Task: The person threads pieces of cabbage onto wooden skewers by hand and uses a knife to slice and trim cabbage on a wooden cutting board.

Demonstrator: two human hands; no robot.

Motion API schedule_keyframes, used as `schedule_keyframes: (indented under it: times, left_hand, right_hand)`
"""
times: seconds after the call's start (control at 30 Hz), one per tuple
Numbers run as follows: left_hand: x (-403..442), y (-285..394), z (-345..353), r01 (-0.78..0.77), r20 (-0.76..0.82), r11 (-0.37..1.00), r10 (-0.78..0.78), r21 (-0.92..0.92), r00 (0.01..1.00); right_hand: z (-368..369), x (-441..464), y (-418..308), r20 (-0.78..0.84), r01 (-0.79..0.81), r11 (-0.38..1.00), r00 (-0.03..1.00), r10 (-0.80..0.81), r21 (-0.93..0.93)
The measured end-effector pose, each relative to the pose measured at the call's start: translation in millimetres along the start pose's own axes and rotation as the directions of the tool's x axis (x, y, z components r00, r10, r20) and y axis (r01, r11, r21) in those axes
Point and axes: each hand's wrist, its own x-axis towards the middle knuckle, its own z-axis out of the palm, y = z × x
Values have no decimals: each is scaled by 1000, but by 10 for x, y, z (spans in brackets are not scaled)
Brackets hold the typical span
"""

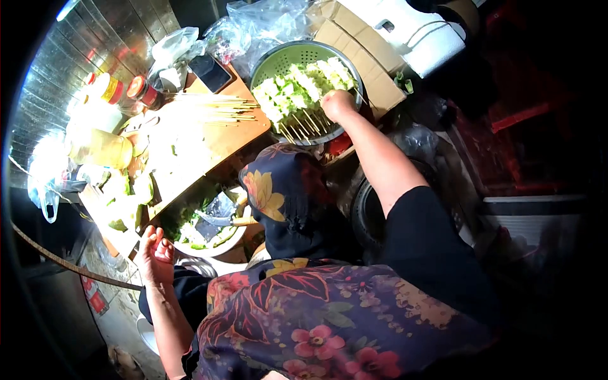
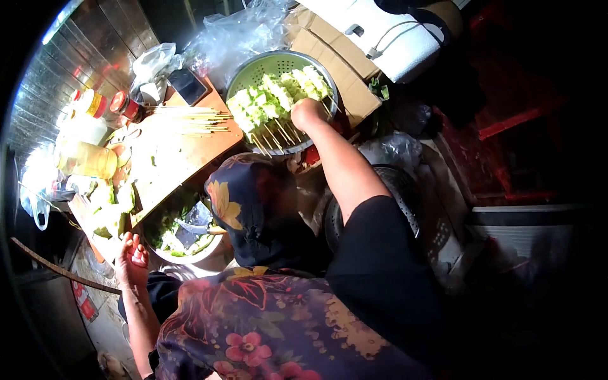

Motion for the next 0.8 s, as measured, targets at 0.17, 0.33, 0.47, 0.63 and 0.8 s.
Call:
schedule_keyframes:
  times: [0.17,0.33,0.47,0.63,0.8]
  left_hand:
    - [28,-83,-54,19,-44,999,-17,44,999]
    - [-15,-80,22,42,-77,997,-38,60,996]
    - [24,0,-14,41,-1,998,-41,47,999]
    - [193,255,-186,-59,96,998,56,25,994]
    - [379,609,-150,-234,53,967,230,96,972]
  right_hand:
    - [-9,-70,-175,94,23,998,995,-18,-58]
    - [95,47,-114,110,37,991,994,-23,-131]
    - [239,205,-53,100,-14,979,994,35,-206]
    - [-245,-146,-379,53,165,978,986,-159,-129]
    - [-619,-715,-1138,144,612,782,790,-596,-117]
